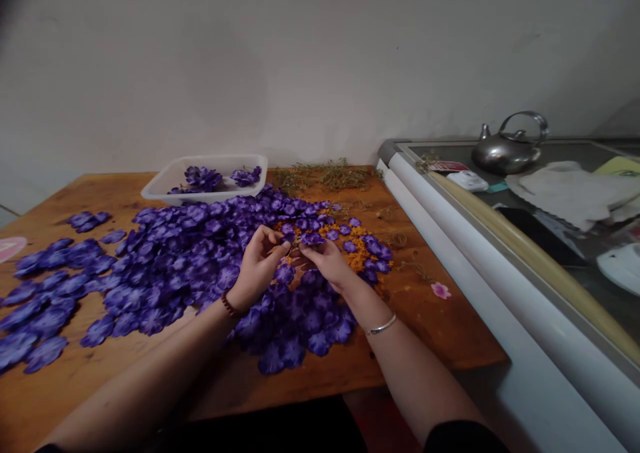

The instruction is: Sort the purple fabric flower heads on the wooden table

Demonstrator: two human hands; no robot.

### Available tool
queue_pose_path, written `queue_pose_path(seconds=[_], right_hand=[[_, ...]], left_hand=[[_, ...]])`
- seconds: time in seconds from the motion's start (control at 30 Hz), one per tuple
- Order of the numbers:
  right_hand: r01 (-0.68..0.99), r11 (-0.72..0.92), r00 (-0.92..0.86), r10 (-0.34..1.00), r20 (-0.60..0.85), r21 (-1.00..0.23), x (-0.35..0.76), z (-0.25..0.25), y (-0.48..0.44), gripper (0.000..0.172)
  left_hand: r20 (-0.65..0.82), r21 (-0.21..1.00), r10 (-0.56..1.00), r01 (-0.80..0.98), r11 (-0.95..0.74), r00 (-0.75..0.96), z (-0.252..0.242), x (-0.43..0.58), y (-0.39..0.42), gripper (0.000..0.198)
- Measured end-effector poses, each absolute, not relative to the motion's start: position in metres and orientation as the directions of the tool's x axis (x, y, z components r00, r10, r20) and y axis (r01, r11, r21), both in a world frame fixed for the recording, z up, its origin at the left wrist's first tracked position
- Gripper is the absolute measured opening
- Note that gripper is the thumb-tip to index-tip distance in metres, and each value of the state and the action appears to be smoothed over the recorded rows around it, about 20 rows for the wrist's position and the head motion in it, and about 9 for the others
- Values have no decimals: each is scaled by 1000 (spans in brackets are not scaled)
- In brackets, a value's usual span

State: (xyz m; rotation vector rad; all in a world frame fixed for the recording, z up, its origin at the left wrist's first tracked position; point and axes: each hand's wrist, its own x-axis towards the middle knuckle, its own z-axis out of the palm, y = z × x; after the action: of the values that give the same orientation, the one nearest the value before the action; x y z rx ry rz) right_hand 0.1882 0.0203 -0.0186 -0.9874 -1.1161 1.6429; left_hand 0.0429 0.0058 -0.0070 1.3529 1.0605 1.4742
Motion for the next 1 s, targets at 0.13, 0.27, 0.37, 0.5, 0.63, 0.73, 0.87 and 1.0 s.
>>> queue_pose_path(seconds=[0.13, 0.27, 0.37, 0.5, 0.63, 0.73, 0.87, 1.0], right_hand=[[-221, -170, -265, 958, -109, -960, 187, -21, 20, 37], [-159, -59, -214, 976, -24, -986, 186, -26, 21, 39], [-85, 79, -113, 990, 88, -993, 187, -31, 24, 39], [36, 221, -96, 972, 216, -975, 188, -33, 25, 29], [91, 273, -124, 957, 261, -958, 188, -34, 24, 21], [70, 242, -78, 968, 237, -968, 187, -35, 23, 24], [-92, 31, -95, 995, 40, -995, 185, -28, 20, 32], [-227, -185, -261, 957, -123, -956, 184, -20, 18, 37]], left_hand=[[299, 954, 953, 39, -297, -56, -8, 42, 4, 24], [330, 934, 943, 159, -320, -40, -9, 42, 3, 21], [373, 896, 927, 268, -353, -27, -10, 43, 2, 19], [412, 876, 911, 286, -389, -22, -12, 46, 1, 19], [369, 903, 929, 245, -352, -27, -12, 50, 0, 22], [296, 941, 954, 187, -283, -48, -10, 48, 2, 21], [88, 996, 996, -13, -88, -11, -7, 41, 9, 31], [0, 999, 1000, -40, -1, -29, -5, 41, 9, 64]])
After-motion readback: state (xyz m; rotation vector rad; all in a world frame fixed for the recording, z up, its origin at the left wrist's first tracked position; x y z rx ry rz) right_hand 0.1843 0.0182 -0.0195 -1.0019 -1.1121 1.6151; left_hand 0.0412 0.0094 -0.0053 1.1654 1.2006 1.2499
